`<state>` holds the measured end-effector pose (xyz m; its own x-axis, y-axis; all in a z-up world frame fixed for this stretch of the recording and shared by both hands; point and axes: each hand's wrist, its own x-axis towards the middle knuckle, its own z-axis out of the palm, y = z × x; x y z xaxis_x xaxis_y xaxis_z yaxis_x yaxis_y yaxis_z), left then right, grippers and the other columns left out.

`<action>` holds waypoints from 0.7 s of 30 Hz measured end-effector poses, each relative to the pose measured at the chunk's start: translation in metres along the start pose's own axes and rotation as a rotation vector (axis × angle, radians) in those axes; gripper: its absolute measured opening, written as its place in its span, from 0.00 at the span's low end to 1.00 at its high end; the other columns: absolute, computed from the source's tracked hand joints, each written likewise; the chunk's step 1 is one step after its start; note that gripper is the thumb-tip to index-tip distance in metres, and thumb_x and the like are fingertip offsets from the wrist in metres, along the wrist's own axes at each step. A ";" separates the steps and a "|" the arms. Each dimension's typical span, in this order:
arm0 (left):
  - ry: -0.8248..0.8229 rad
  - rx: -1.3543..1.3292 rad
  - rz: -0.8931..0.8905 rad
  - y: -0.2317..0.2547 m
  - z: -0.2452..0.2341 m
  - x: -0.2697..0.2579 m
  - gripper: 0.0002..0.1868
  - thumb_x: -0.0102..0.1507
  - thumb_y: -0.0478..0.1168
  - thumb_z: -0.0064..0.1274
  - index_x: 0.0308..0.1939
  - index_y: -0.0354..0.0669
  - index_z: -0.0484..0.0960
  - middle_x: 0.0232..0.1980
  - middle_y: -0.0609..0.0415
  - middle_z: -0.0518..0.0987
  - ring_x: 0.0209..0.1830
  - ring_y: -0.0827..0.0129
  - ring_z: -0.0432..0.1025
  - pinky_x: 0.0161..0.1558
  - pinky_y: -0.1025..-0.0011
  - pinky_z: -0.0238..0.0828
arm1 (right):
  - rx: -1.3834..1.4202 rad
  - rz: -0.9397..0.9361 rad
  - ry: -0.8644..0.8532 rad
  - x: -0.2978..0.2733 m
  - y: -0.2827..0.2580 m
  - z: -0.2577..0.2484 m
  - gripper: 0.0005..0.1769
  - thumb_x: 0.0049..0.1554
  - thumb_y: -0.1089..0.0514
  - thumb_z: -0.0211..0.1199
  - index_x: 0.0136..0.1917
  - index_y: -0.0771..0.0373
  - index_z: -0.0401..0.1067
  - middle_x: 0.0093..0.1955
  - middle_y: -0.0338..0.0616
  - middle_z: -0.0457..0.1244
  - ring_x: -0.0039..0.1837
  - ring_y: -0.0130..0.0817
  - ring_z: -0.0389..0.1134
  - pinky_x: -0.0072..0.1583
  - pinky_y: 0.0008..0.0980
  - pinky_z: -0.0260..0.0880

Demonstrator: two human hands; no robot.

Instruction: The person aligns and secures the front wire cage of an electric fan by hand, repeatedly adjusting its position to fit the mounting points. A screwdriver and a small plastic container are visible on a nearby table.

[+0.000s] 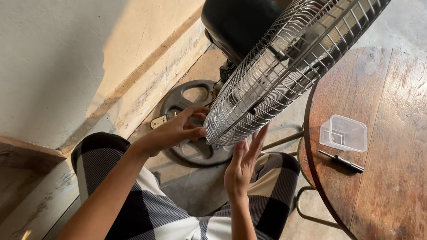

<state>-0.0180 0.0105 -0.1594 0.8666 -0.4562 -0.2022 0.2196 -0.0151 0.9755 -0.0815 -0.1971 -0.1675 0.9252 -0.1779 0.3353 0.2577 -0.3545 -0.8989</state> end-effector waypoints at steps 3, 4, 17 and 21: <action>-0.020 -0.099 -0.034 -0.020 0.000 0.009 0.60 0.48 0.73 0.59 0.74 0.43 0.59 0.66 0.40 0.72 0.57 0.55 0.78 0.56 0.60 0.78 | 0.059 0.003 0.000 -0.002 0.015 0.005 0.40 0.71 0.41 0.40 0.86 0.58 0.29 0.89 0.53 0.29 0.88 0.51 0.36 0.81 0.52 0.46; -0.014 -0.128 -0.047 -0.027 0.001 0.010 0.59 0.49 0.74 0.58 0.74 0.42 0.60 0.64 0.40 0.74 0.56 0.57 0.79 0.55 0.60 0.78 | 0.067 -0.014 0.002 -0.005 0.021 0.005 0.40 0.72 0.41 0.40 0.86 0.58 0.28 0.89 0.53 0.29 0.88 0.51 0.35 0.81 0.52 0.45; -0.033 -0.263 -0.013 -0.053 0.011 0.007 0.46 0.60 0.63 0.55 0.75 0.46 0.59 0.50 0.46 0.84 0.45 0.67 0.79 0.50 0.69 0.77 | -0.094 0.119 -0.058 -0.033 0.066 0.005 0.35 0.73 0.43 0.38 0.82 0.69 0.42 0.81 0.61 0.47 0.81 0.51 0.48 0.78 0.47 0.46; 0.022 -0.250 0.008 -0.053 0.014 0.005 0.44 0.61 0.61 0.55 0.75 0.43 0.61 0.49 0.48 0.85 0.45 0.69 0.79 0.51 0.70 0.77 | -0.060 0.197 -0.098 -0.037 0.077 -0.001 0.30 0.72 0.46 0.41 0.77 0.69 0.50 0.75 0.57 0.55 0.75 0.47 0.57 0.75 0.45 0.54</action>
<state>-0.0320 -0.0035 -0.2106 0.8779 -0.4355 -0.1992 0.3143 0.2101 0.9258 -0.0961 -0.2185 -0.2494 0.9794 -0.1603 0.1231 0.0548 -0.3757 -0.9251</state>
